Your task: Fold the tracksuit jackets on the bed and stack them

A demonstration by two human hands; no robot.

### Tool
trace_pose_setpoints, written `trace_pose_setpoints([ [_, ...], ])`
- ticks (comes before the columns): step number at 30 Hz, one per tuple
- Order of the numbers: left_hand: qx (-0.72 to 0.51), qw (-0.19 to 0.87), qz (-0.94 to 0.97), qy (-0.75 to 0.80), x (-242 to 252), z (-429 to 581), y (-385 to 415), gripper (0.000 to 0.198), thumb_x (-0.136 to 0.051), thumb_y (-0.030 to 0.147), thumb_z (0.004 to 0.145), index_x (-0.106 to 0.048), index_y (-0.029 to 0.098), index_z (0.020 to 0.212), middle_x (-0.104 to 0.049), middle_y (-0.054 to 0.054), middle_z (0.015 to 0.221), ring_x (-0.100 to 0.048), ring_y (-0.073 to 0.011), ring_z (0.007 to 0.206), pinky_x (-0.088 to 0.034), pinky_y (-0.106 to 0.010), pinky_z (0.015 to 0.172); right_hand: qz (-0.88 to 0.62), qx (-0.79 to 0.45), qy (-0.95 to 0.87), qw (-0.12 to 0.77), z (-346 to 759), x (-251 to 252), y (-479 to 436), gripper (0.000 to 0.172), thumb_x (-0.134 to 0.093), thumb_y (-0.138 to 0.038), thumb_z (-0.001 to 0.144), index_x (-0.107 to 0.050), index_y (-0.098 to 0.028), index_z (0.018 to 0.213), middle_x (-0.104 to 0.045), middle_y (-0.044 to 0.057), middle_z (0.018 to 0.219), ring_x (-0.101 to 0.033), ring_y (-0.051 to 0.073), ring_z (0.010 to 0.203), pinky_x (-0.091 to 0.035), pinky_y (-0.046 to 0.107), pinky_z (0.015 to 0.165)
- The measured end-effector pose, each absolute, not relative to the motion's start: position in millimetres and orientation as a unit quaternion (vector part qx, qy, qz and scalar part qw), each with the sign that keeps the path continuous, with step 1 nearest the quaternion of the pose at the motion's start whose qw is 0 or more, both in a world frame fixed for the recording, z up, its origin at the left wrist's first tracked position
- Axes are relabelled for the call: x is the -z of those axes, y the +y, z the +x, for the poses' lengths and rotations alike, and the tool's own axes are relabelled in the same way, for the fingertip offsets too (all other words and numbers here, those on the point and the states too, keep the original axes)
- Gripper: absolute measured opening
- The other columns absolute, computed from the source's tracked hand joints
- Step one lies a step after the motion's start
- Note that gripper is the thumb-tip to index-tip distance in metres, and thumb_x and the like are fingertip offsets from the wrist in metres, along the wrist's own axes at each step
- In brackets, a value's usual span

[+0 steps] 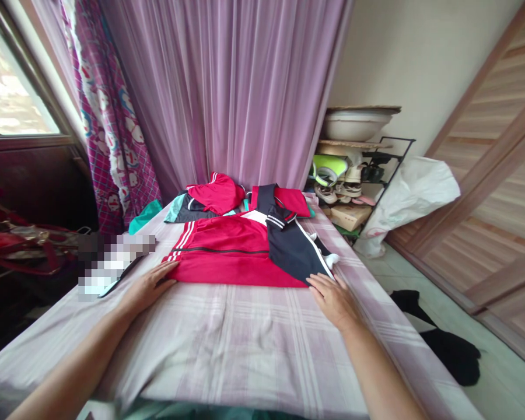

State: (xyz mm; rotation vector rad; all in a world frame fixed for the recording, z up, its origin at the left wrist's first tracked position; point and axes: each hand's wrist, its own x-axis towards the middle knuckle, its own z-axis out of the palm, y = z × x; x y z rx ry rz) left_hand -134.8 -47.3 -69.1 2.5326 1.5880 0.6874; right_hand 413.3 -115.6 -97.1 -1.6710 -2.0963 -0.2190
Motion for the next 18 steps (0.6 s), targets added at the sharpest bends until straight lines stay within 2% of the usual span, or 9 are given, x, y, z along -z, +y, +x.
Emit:
trace_pose_setpoints([
  [6, -0.239, -0.003, 0.820, 0.520, 70, -129, -49, 0.051, -0.045, 0.047, 0.090, -0.062, 0.019, 0.128, -0.065, -0.012, 0.131, -0.059, -0.0257, 0.125, -0.045, -0.042, 0.109, -0.598, 0.086, -0.753, 0.262, 406, 90, -114, 0.031, -0.045, -0.027, 0.084, -0.074, -0.025, 0.095, -0.075, 0.008, 0.109, -0.068, 0.026, 0.105, -0.048, 0.048, 0.097],
  [9, -0.253, -0.004, 0.816, 0.519, 69, -129, -48, 0.052, -0.048, 0.049, 0.088, -0.062, 0.018, 0.127, -0.065, -0.013, 0.131, -0.059, -0.0267, 0.124, -0.046, -0.043, 0.108, -0.589, 0.067, -0.754, 0.282, 403, 84, -115, 0.027, -0.049, -0.031, 0.084, -0.074, -0.024, 0.090, -0.076, 0.008, 0.105, -0.070, 0.027, 0.100, -0.051, 0.045, 0.092],
  [13, -0.243, 0.017, 0.807, 0.538, 66, -129, -47, 0.057, -0.048, 0.058, 0.086, -0.065, 0.017, 0.123, -0.067, -0.013, 0.129, -0.060, -0.0280, 0.123, -0.046, -0.044, 0.108, -0.605, 0.063, -0.734, 0.302, 401, 83, -114, 0.032, -0.047, -0.042, 0.088, -0.074, -0.024, 0.093, -0.076, 0.010, 0.103, -0.070, 0.027, 0.097, -0.052, 0.044, 0.089],
  [16, -0.232, 0.009, 0.807, 0.543, 63, -126, -49, 0.051, -0.048, 0.056, 0.087, -0.068, 0.020, 0.117, -0.070, -0.013, 0.122, -0.063, -0.0284, 0.116, -0.047, -0.045, 0.105, -0.621, 0.075, -0.726, 0.286, 396, 85, -111, 0.034, -0.047, -0.042, 0.088, -0.074, -0.025, 0.097, -0.074, 0.009, 0.108, -0.068, 0.027, 0.101, -0.051, 0.043, 0.089],
  [18, -0.223, -0.009, 0.807, 0.546, 60, -123, -50, 0.045, -0.049, 0.051, 0.087, -0.068, 0.021, 0.114, -0.071, -0.013, 0.117, -0.065, -0.0287, 0.110, -0.049, -0.045, 0.101, -0.643, 0.084, -0.715, 0.260, 391, 84, -109, 0.031, -0.047, -0.040, 0.088, -0.074, -0.026, 0.094, -0.074, 0.007, 0.106, -0.067, 0.026, 0.099, -0.050, 0.042, 0.086],
])
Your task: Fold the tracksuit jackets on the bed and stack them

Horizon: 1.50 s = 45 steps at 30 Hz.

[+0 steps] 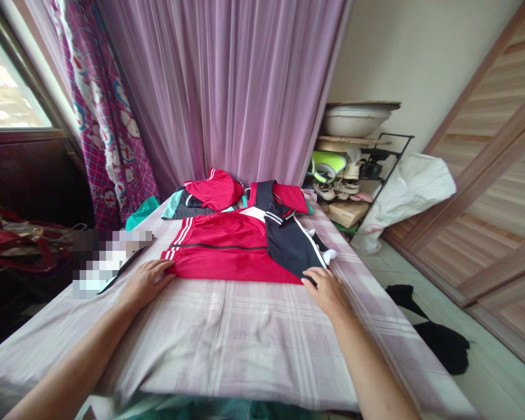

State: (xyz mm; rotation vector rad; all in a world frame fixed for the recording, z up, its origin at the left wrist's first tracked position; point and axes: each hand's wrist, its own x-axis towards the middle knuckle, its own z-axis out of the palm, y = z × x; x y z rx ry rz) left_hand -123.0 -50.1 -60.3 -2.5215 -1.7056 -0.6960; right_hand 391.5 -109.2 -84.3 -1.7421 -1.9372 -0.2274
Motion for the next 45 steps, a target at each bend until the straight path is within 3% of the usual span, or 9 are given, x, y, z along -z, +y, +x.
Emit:
trace_pose_setpoints([
  [4, 0.199, 0.047, -0.821, -0.533, 55, -116, -53, 0.033, -0.046, 0.039, 0.089, -0.068, 0.023, 0.108, -0.072, -0.010, 0.105, -0.067, -0.0261, 0.098, -0.052, -0.042, 0.091, -0.675, 0.107, -0.697, 0.218, 381, 78, -108, 0.026, -0.046, -0.034, 0.089, -0.070, -0.025, 0.084, -0.072, 0.006, 0.091, -0.065, 0.025, 0.090, -0.046, 0.039, 0.079],
  [8, 0.213, 0.087, -0.822, -0.521, 51, -113, -58, 0.029, -0.041, 0.032, 0.092, -0.068, 0.024, 0.100, -0.070, -0.009, 0.100, -0.065, -0.0238, 0.092, -0.051, -0.040, 0.088, -0.646, 0.160, -0.704, 0.248, 381, 73, -115, 0.025, -0.044, -0.032, 0.091, -0.067, -0.024, 0.086, -0.072, 0.008, 0.092, -0.063, 0.025, 0.089, -0.040, 0.039, 0.087],
  [17, 0.185, 0.063, -0.827, -0.527, 49, -113, -74, 0.030, -0.049, 0.043, 0.088, -0.068, 0.024, 0.102, -0.069, -0.009, 0.109, -0.065, -0.0267, 0.101, -0.049, -0.042, 0.090, -0.637, 0.145, -0.719, 0.236, 385, 79, -124, 0.023, -0.049, -0.036, 0.089, -0.066, -0.023, 0.079, -0.073, 0.005, 0.090, -0.064, 0.023, 0.088, -0.039, 0.037, 0.084],
  [20, 0.207, 0.058, -0.818, -0.534, 45, -106, -75, 0.041, -0.042, 0.051, 0.093, -0.068, 0.024, 0.109, -0.070, -0.009, 0.111, -0.065, -0.0265, 0.103, -0.049, -0.043, 0.091, -0.630, 0.175, -0.705, 0.275, 373, 72, -119, 0.028, -0.046, -0.036, 0.093, -0.069, -0.022, 0.087, -0.075, 0.007, 0.096, -0.066, 0.022, 0.091, -0.036, 0.040, 0.093],
  [24, 0.217, 0.054, -0.835, -0.503, 42, -81, -66, 0.048, -0.032, 0.048, 0.099, -0.067, 0.024, 0.120, -0.069, -0.009, 0.123, -0.062, -0.0250, 0.114, -0.045, -0.044, 0.101, -0.580, 0.144, -0.748, 0.289, 327, 57, -106, 0.032, -0.042, -0.033, 0.097, -0.070, -0.020, 0.104, -0.073, 0.009, 0.113, -0.065, 0.022, 0.104, -0.037, 0.039, 0.099],
  [28, 0.157, 0.040, -0.856, -0.492, 51, -52, -51, 0.048, -0.034, 0.050, 0.099, -0.061, 0.027, 0.132, -0.060, -0.007, 0.140, -0.049, -0.0266, 0.134, -0.030, -0.050, 0.115, -0.503, 0.039, -0.839, 0.203, 263, 51, -92, 0.039, -0.041, -0.035, 0.099, -0.064, -0.022, 0.127, -0.061, 0.008, 0.137, -0.053, 0.021, 0.128, -0.034, 0.039, 0.110],
  [33, 0.121, 0.041, -0.832, -0.539, 66, -45, -45, 0.050, -0.037, 0.054, 0.097, -0.054, 0.032, 0.139, -0.050, -0.005, 0.149, -0.039, -0.0299, 0.141, -0.017, -0.061, 0.118, -0.529, -0.027, -0.843, 0.092, 247, 58, -83, 0.049, -0.036, -0.037, 0.100, -0.046, -0.024, 0.146, -0.042, 0.007, 0.154, -0.034, 0.022, 0.144, -0.021, 0.049, 0.119],
  [38, 0.153, 0.043, -0.829, -0.536, 72, -51, -47, 0.050, -0.039, 0.053, 0.097, -0.055, 0.031, 0.138, -0.052, -0.005, 0.148, -0.040, -0.0275, 0.141, -0.019, -0.055, 0.120, -0.589, -0.016, -0.805, 0.066, 288, 62, -87, 0.050, -0.032, -0.037, 0.100, -0.045, -0.026, 0.147, -0.040, 0.005, 0.156, -0.033, 0.020, 0.145, -0.023, 0.048, 0.118],
  [45, 0.178, 0.039, -0.803, -0.567, 74, -73, -43, 0.057, -0.035, 0.050, 0.098, -0.049, 0.018, 0.143, -0.044, -0.009, 0.153, -0.035, -0.0245, 0.144, -0.027, -0.042, 0.120, -0.664, 0.017, -0.745, 0.059, 343, 81, -94, 0.053, -0.028, -0.039, 0.099, -0.042, -0.027, 0.149, -0.040, 0.005, 0.156, -0.035, 0.020, 0.144, -0.026, 0.048, 0.117],
])
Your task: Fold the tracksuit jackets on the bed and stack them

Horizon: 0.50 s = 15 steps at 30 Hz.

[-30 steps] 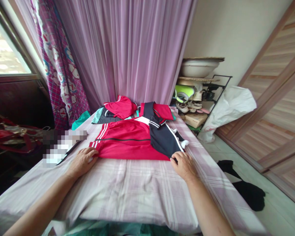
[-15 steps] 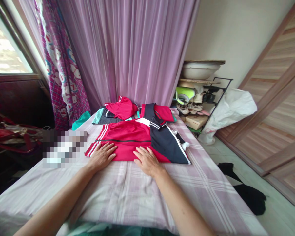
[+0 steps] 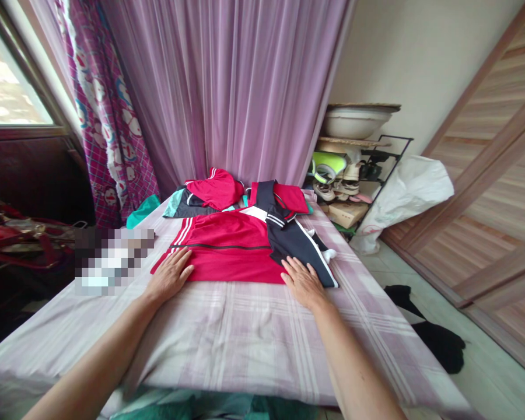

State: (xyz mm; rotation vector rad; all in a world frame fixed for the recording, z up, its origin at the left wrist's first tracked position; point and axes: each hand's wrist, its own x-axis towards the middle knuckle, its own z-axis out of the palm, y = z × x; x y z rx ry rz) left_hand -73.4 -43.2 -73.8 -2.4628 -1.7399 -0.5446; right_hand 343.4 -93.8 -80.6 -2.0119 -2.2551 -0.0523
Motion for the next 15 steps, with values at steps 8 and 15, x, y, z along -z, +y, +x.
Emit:
trace_pose_setpoints([
  [8, 0.123, -0.029, -0.725, -0.677, 64, -85, -49, 0.057, -0.030, 0.043, 0.099, -0.037, 0.019, 0.151, -0.038, -0.008, 0.156, -0.033, -0.0244, 0.145, -0.030, -0.051, 0.116, -0.717, 0.069, -0.690, 0.074, 380, 95, -87, 0.053, -0.030, -0.033, 0.097, -0.050, -0.019, 0.143, -0.047, 0.009, 0.151, -0.041, 0.022, 0.140, -0.034, 0.042, 0.113],
  [15, 0.108, -0.027, -0.712, -0.693, 59, -80, -51, 0.057, -0.030, 0.041, 0.099, -0.038, 0.018, 0.150, -0.036, -0.008, 0.157, -0.029, -0.0234, 0.147, -0.028, -0.050, 0.117, -0.694, 0.088, -0.710, 0.085, 359, 88, -97, 0.050, -0.029, -0.037, 0.099, -0.051, -0.027, 0.142, -0.048, 0.005, 0.151, -0.040, 0.021, 0.140, -0.026, 0.046, 0.116],
])
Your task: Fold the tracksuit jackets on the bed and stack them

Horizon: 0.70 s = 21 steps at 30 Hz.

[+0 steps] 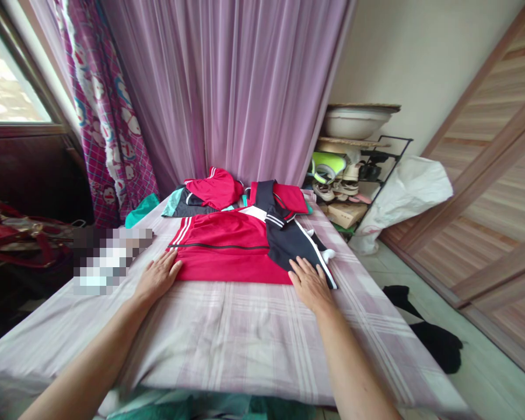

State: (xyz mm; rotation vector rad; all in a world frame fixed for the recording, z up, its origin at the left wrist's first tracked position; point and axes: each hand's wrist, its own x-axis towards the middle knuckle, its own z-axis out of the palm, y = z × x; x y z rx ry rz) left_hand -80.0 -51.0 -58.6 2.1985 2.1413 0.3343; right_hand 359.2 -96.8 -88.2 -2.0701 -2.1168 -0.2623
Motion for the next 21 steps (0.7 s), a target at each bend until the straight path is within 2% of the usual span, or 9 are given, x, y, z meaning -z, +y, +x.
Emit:
trace_pose_setpoints([
  [6, -0.128, 0.013, 0.712, 0.691, 63, -82, -50, 0.054, -0.031, 0.042, 0.099, -0.042, 0.022, 0.148, -0.040, -0.008, 0.155, -0.034, -0.0235, 0.145, -0.031, -0.050, 0.115, -0.775, 0.081, -0.624, 0.053, 367, 84, -94, 0.050, -0.026, -0.037, 0.101, -0.052, -0.023, 0.141, -0.044, 0.008, 0.153, -0.037, 0.023, 0.142, -0.025, 0.051, 0.115],
  [9, -0.137, 0.010, 0.714, 0.686, 66, -84, -49, 0.053, -0.032, 0.043, 0.099, -0.043, 0.023, 0.147, -0.042, -0.008, 0.154, -0.035, -0.0243, 0.145, -0.033, -0.051, 0.114, -0.779, 0.091, -0.616, 0.072, 367, 82, -93, 0.050, -0.028, -0.038, 0.100, -0.053, -0.020, 0.140, -0.046, 0.011, 0.152, -0.038, 0.024, 0.141, -0.023, 0.054, 0.115],
  [13, -0.139, 0.009, 0.713, 0.688, 69, -85, -47, 0.054, -0.033, 0.045, 0.099, -0.044, 0.022, 0.146, -0.042, -0.009, 0.154, -0.036, -0.0249, 0.144, -0.034, -0.050, 0.114, -0.714, 0.114, -0.681, 0.121, 346, 79, -98, 0.051, -0.030, -0.035, 0.099, -0.050, -0.019, 0.143, -0.045, 0.012, 0.152, -0.038, 0.027, 0.141, -0.018, 0.056, 0.117],
  [17, -0.143, 0.003, 0.714, 0.685, 70, -85, -48, 0.053, -0.032, 0.043, 0.099, -0.044, 0.021, 0.146, -0.043, -0.010, 0.154, -0.037, -0.0247, 0.144, -0.034, -0.050, 0.113, -0.687, 0.053, -0.718, 0.094, 330, 80, -98, 0.052, -0.027, -0.037, 0.099, -0.050, -0.022, 0.144, -0.046, 0.008, 0.152, -0.037, 0.025, 0.141, -0.022, 0.054, 0.116],
  [21, -0.135, 0.004, 0.716, 0.685, 68, -84, -49, 0.055, -0.032, 0.043, 0.099, -0.043, 0.020, 0.147, -0.041, -0.011, 0.154, -0.035, -0.0246, 0.144, -0.034, -0.050, 0.113, -0.757, 0.051, -0.646, 0.081, 348, 85, -93, 0.053, -0.028, -0.038, 0.099, -0.052, -0.018, 0.142, -0.045, 0.011, 0.152, -0.037, 0.028, 0.141, -0.026, 0.056, 0.114],
])
